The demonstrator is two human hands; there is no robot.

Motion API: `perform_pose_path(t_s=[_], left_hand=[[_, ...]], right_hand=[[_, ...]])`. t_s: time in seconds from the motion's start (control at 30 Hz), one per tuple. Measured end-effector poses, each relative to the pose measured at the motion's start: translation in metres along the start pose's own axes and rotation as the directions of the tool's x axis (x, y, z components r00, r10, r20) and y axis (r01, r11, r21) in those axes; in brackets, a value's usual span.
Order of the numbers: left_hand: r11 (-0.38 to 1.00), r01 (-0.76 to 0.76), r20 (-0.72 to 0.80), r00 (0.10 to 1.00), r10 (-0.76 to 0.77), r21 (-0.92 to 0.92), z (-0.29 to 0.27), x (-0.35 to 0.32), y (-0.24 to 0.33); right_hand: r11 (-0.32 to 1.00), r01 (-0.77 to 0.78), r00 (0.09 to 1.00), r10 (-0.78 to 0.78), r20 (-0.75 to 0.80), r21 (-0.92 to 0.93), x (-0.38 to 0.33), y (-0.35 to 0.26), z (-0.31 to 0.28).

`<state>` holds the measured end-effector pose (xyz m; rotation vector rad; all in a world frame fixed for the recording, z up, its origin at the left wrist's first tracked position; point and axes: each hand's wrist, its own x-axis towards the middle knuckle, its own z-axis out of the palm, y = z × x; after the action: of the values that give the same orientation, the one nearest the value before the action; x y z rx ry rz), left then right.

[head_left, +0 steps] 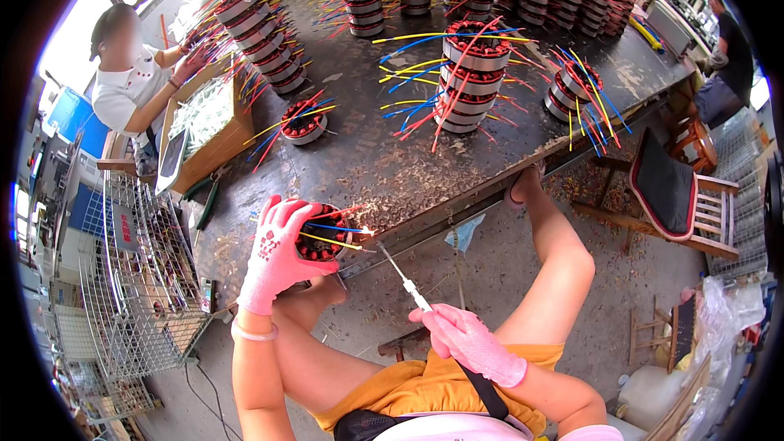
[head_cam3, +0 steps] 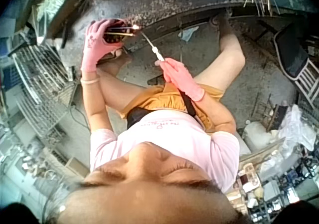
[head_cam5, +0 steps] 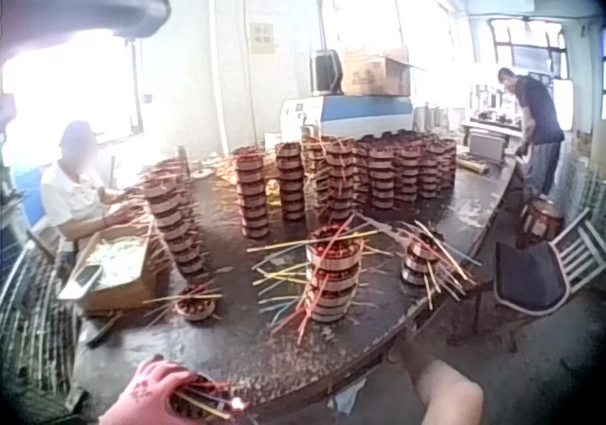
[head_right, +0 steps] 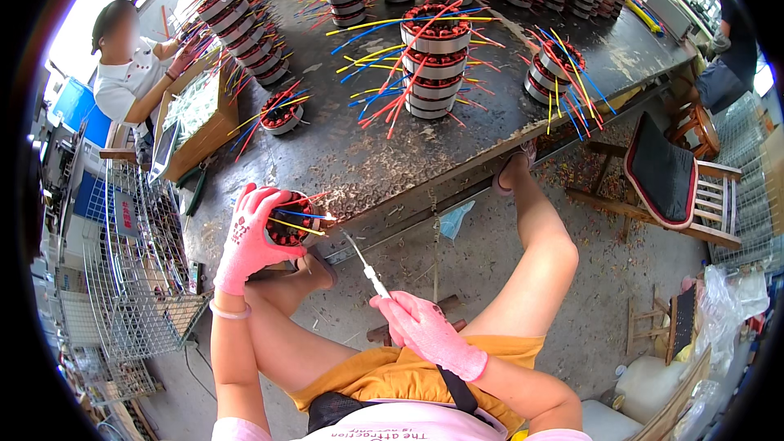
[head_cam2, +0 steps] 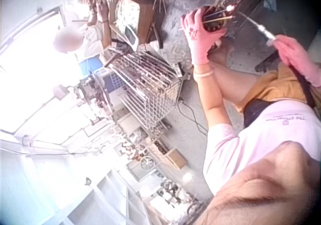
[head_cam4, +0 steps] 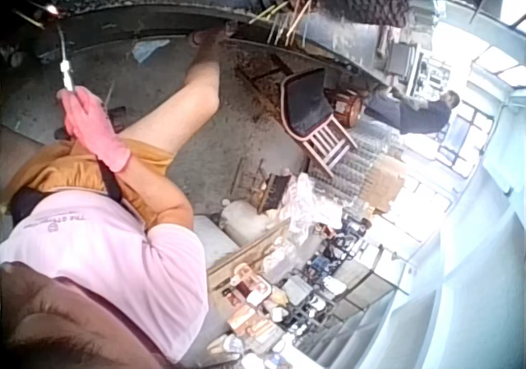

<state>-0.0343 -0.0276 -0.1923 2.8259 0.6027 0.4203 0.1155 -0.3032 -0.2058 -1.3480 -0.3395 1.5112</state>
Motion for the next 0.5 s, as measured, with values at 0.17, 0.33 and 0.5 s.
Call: perform_pose_path(t_s=[0.17, 0.33, 0.5], left_hand=[[1.000, -0.007, -0.022, 1.000, 0.008, 0.009, 0.0012, -0.0001, 0.0004], [1.000, -0.013, -0.024, 1.000, 0.013, 0.015, 0.0012, -0.0008, -0.0002], [1.000, -0.011, -0.026, 1.000, 0.012, 0.015, 0.0015, -0.0004, 0.0006]], right_hand=[[1.000, 0.021, 1.000, -0.021, 0.016, 0.010, 0.0016, 0.0023, -0.0014], [1.000, 0.007, 1.000, -0.007, 0.003, 0.016, -0.0010, 0.0002, -0.0009], [0.999, 0.035, 0.999, -0.035, 0.007, -0.029, 0.0007, 0.0010, -0.0017]])
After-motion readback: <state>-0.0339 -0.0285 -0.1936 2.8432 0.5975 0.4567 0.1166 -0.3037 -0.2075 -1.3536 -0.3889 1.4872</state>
